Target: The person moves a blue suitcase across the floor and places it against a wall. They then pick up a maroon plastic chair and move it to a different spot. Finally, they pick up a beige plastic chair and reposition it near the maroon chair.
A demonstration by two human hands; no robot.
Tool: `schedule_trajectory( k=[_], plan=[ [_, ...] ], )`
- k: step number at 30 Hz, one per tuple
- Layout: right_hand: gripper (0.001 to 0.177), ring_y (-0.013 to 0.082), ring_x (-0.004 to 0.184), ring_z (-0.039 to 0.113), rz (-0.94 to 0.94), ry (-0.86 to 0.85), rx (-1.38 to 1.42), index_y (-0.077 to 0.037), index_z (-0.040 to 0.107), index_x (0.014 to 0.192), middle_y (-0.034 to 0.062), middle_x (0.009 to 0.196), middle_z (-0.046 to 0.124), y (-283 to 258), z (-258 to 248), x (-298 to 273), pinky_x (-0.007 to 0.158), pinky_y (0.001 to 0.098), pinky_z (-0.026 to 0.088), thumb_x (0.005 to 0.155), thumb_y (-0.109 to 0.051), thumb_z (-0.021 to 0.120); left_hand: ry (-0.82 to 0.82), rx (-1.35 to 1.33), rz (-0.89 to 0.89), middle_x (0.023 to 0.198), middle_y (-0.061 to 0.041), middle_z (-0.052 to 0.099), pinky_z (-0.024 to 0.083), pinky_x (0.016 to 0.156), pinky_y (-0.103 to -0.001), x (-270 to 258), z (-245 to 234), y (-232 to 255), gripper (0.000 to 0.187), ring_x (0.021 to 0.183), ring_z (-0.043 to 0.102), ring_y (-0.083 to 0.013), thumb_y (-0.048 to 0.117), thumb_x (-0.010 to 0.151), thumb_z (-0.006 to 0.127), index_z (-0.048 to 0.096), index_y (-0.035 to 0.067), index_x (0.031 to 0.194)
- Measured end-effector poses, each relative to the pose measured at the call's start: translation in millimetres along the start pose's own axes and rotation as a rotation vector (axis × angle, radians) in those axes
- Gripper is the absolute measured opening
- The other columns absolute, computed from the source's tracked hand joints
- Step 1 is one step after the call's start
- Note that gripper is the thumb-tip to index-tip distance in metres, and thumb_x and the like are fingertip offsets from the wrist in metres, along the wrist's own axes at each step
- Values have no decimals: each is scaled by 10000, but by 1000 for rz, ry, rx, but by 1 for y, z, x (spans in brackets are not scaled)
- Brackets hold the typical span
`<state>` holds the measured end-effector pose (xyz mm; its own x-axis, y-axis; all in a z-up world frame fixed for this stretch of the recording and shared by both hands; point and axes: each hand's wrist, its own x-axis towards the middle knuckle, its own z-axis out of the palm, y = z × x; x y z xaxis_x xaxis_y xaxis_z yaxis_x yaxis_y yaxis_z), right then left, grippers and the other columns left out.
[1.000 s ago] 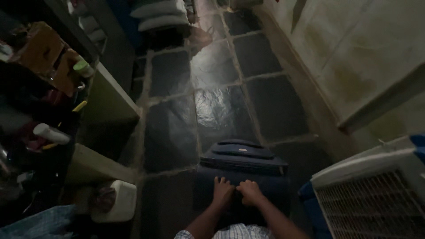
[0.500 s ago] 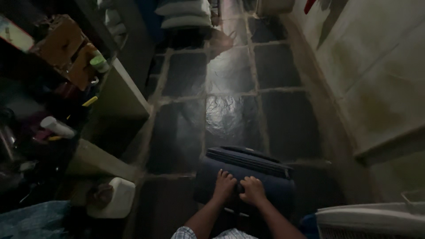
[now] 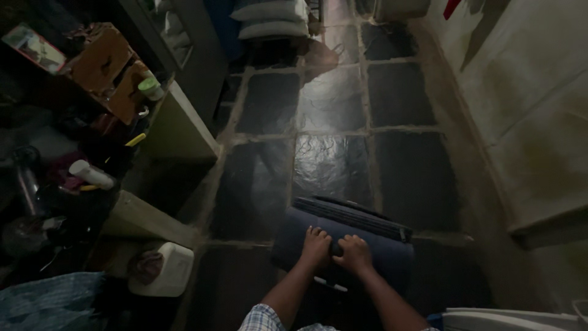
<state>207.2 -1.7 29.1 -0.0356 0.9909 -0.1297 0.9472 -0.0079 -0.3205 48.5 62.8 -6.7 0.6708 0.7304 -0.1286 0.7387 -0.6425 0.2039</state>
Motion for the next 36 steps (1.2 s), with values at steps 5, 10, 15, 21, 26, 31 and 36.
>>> schedule_trajectory(
  k=[5,10,15,21,26,31,36],
  plan=[
    [385,268,995,628,50,-9,-26,-125,690,952,82,1005,652,-15,1,-9,910,440,491,724,-375,875,13,-105,-32,1253,-162,609,195,1206,-594,-10,2,-1,486,1374,417,-389,315,756,838,681,80,1151],
    [384,269,1044,626,69,24,4,-124,696,962,68,1039,671,-16,1,-15,944,418,490,735,-389,855,117,-111,5,1203,-139,619,204,1211,-587,-13,8,-5,475,1344,446,-369,314,709,847,683,98,1099],
    [408,275,1068,627,126,-72,-117,-98,681,1051,97,1083,675,-18,7,-5,961,431,484,805,-385,836,108,-96,64,1194,-163,610,198,1175,-596,-5,4,-9,471,1310,441,-401,355,723,845,684,84,1073],
    [358,280,1046,650,73,-85,-139,-132,721,970,75,1033,704,-16,29,-5,946,421,512,741,-373,853,63,-59,186,1186,-136,631,218,1210,-603,-19,-2,-16,233,1299,474,-385,253,878,704,697,113,1064],
    [340,302,1050,652,190,-160,-151,-130,730,961,86,1030,708,-35,44,-18,955,443,511,762,-386,834,107,-178,280,1162,-144,634,211,1136,-650,-40,3,-23,257,1273,463,-409,209,833,680,694,100,1065],
    [310,294,1120,634,360,-237,-71,-148,713,1021,82,1104,688,-54,36,-15,985,434,509,804,-361,770,45,-189,326,1204,-148,632,153,1183,-667,-39,-5,-32,253,1303,448,-418,243,886,683,688,97,1094],
    [210,268,1119,651,547,-196,28,-166,719,985,73,1101,704,-76,44,-15,997,423,517,891,-338,644,-93,-176,356,1240,-134,646,116,1204,-679,-30,-27,-39,255,1379,430,-390,277,903,697,721,102,1087]
  ],
)
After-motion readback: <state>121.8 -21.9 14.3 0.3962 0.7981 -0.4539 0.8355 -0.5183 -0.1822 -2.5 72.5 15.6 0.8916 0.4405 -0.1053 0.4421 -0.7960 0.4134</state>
